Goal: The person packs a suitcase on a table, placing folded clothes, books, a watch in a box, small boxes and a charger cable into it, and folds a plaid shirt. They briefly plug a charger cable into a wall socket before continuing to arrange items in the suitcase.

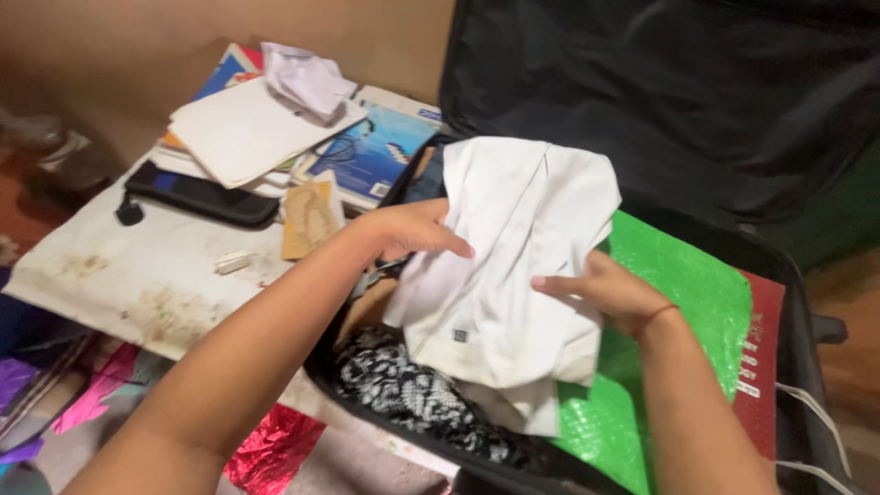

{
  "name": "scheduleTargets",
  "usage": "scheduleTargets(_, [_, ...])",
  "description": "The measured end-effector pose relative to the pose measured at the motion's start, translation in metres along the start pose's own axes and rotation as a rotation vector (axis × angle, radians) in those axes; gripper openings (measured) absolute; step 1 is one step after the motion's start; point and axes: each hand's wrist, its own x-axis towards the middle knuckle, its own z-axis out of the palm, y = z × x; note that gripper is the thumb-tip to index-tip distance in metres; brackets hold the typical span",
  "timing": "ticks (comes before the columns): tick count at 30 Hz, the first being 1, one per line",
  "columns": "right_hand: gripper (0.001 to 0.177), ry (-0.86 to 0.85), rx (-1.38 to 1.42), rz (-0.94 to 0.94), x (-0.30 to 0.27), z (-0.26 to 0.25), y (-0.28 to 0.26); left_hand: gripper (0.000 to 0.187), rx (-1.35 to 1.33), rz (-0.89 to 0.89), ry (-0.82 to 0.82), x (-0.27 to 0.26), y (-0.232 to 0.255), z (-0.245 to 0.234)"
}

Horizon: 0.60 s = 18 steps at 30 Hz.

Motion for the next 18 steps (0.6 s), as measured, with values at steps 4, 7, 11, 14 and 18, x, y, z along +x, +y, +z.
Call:
scheduleTargets(4, [0.062,0.035,0.006,-0.116,-0.033,0.017,-0.033,0.064,-0.240,0.223,0.081,-0.073,0.011,-0.008])
scheduleTargets(7, [0.062,0.065,0.335,-0.218,-0.068,0.040,-0.059,0.057,-0.517,0.278,0.103,-0.133,0.021,-0.019])
scheduleTargets(11, [0.058,0.069,0.402,-0.296,-0.107,0.091,-0.084,0.054,-0.811,0.418,-0.012,-0.217,0.017,-0.031])
scheduleTargets(14, [0.058,-0.010,0.357,-0.296,-0.113,0.137,-0.092,0.056,-0.871,0.477,-0.027,-0.278,-0.002,-0.039])
scheduleTargets(18, [0.059,-0.166,0.355,-0.171,-0.108,0.219,-0.088,0.058,-0.778,0.434,0.183,-0.360,-0.049,-0.061])
